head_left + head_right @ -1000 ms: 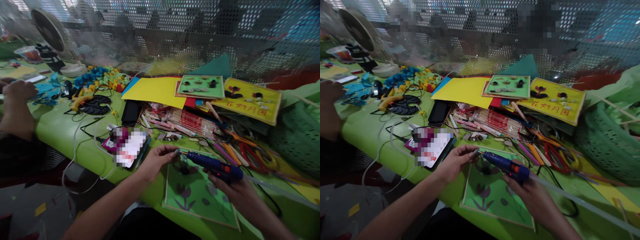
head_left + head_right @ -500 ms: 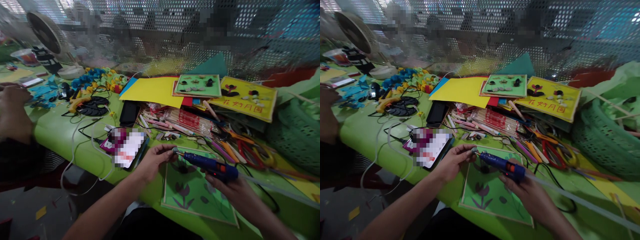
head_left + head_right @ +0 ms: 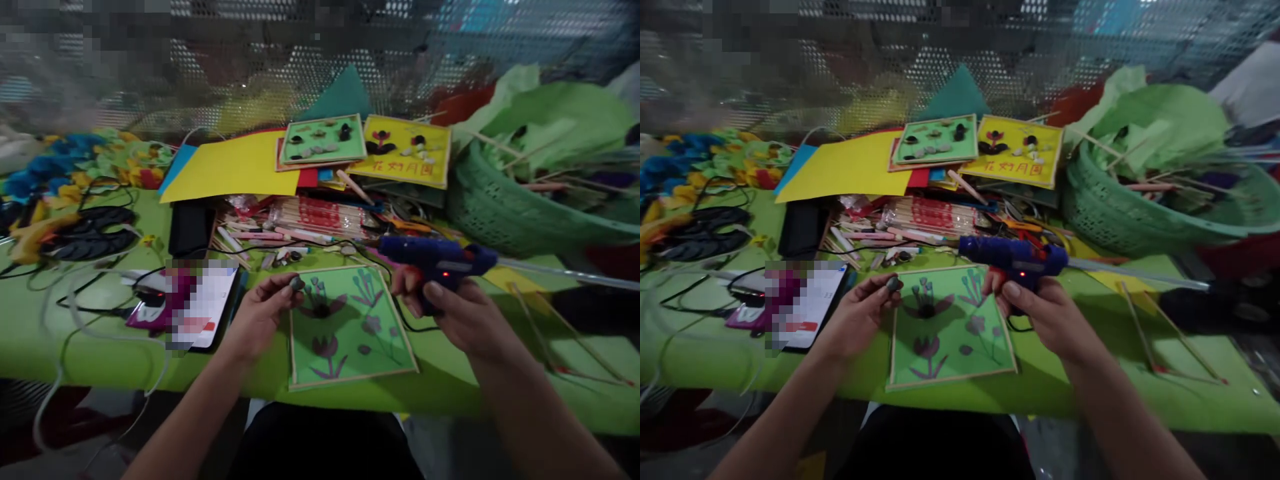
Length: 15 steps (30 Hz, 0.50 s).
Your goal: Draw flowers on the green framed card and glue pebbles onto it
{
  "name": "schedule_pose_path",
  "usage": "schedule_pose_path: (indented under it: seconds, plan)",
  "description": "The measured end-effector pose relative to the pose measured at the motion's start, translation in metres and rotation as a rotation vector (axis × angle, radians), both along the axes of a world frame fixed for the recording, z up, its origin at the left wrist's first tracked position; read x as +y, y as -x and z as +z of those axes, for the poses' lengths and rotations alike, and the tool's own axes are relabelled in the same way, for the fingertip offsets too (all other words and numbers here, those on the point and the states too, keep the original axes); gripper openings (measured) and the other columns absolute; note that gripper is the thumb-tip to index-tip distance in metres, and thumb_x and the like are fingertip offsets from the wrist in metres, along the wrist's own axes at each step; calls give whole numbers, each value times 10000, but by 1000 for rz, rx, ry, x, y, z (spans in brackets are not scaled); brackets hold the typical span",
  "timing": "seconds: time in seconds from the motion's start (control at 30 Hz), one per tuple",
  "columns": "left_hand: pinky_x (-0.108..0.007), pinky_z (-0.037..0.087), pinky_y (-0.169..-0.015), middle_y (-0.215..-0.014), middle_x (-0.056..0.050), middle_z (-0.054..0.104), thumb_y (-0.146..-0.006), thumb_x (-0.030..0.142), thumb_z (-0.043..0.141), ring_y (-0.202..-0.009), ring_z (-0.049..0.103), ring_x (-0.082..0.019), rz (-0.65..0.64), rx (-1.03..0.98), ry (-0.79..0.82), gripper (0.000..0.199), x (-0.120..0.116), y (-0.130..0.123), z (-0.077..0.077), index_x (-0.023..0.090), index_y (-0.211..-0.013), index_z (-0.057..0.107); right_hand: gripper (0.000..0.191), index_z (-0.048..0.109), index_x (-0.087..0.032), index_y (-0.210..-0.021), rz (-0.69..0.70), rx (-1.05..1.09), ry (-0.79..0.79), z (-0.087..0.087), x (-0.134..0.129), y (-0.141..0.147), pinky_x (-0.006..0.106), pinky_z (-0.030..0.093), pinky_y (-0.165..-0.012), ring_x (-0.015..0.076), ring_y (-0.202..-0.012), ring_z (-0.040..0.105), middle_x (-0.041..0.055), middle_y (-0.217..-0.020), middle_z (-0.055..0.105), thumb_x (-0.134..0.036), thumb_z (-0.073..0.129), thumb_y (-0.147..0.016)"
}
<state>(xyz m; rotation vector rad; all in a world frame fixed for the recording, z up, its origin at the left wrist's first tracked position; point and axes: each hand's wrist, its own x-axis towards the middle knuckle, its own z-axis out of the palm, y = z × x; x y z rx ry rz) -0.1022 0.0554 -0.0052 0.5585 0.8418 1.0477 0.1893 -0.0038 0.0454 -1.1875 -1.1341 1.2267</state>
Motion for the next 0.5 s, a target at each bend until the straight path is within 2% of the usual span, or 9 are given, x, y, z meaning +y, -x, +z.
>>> schedule_pose_path:
  seconds: [0.17,0.27,0.33,0.4,0.5]
  plan:
    - [-149,580,-688,-856,-16,795,-601,306,994,-676,735,-91,-25,107,-70,359,-2,-2,-2,192,-901,834,286,733,-221,-886,-99,89,-103,8,-14,-25,261,426,-541,110,-588,530,36,-883,663,-495,799,-833]
    - [-184,585,-729,-861,-37,803,-679,320,952,-706,739,-113,-96,287,-173,325,-5,-9,5,188,-951,832,230,735,-217,-904,-143,90,-121,3,-25,-38,276,416,-561,116,-606,529,38,-886,652,-443,762,-875]
    - [-214,584,-761,-863,-43,805,-739,282,902,-750,743,-137,-187,438,-262,260,-7,-18,14,188,-970,829,184,738,-214,-903,-181,87,-99,-2,-32,-43,292,415,-575,127,-627,536,46,-906,658,-396,757,-885]
    - [-233,574,-773,-900,-45,810,-794,234,835,-805,746,-159,-293,605,-393,191,-9,-30,23,202,-982,828,177,736,-213,-890,-222,75,-76,-8,-38,-48,308,414,-572,139,-630,539,53,-910,667,-386,769,-873]
    - [-262,549,-804,-971,-39,810,-860,172,731,-882,742,-185,-427,864,-698,179,-8,-51,31,231,-1001,824,214,721,-211,-868,-265,92,-67,-17,-43,-52,314,408,-549,138,-602,530,51,-886,670,-411,793,-845]
